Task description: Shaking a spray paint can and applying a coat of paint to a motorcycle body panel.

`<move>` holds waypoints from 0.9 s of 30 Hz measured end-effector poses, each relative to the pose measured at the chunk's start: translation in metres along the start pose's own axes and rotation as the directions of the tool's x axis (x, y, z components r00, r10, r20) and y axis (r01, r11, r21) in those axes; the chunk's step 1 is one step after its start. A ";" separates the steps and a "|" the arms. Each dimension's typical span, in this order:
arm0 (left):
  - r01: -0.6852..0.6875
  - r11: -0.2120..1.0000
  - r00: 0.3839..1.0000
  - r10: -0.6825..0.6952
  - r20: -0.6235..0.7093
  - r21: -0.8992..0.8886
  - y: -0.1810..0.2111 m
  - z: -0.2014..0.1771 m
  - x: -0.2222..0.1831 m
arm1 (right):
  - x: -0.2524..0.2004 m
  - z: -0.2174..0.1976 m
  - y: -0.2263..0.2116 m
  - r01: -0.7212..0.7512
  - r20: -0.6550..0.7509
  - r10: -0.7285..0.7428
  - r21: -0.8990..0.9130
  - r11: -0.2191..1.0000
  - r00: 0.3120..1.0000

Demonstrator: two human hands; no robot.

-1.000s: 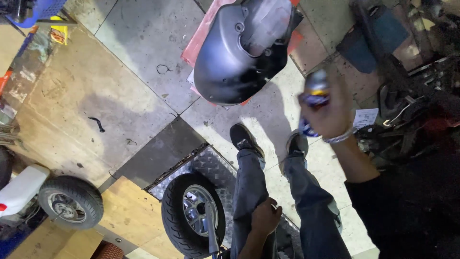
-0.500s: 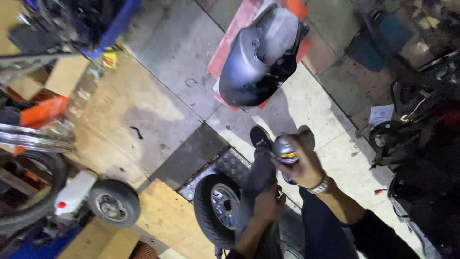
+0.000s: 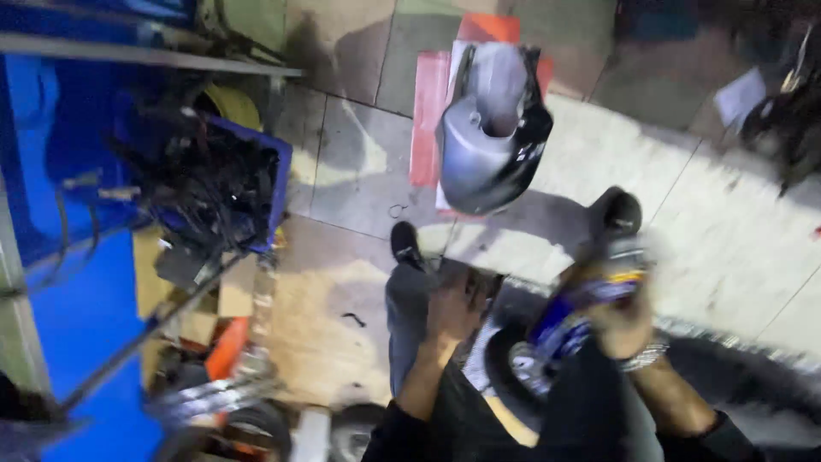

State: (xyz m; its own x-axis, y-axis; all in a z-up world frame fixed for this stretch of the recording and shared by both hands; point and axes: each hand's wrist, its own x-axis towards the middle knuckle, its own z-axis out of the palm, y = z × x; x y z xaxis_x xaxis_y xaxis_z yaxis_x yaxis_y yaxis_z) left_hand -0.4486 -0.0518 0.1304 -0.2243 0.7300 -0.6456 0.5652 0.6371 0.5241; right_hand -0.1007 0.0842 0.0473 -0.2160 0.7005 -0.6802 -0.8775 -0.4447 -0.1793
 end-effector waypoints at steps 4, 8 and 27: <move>-0.138 0.989 0.990 0.135 0.048 0.059 -0.040 -0.026 0.006 | -0.095 0.068 0.105 0.473 0.452 -0.499 -0.876 -0.092 0.739; -0.306 0.937 0.952 0.303 0.043 0.168 -0.087 -0.005 -0.008 | -0.126 0.070 0.186 0.446 0.437 -0.370 -0.893 -0.065 0.820; -0.836 0.459 0.516 0.475 0.712 0.299 -0.226 0.039 0.060 | 0.020 -0.187 0.310 0.593 0.665 -0.433 -0.744 -0.308 0.609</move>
State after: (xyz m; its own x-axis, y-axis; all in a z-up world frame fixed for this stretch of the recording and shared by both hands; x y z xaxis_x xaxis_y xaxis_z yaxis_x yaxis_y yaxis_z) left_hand -0.5588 -0.1620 -0.0484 0.7184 0.5035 -0.4800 0.6850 -0.3918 0.6143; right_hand -0.2970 -0.1435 -0.1548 -0.0359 0.9900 0.1362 0.4603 0.1374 -0.8771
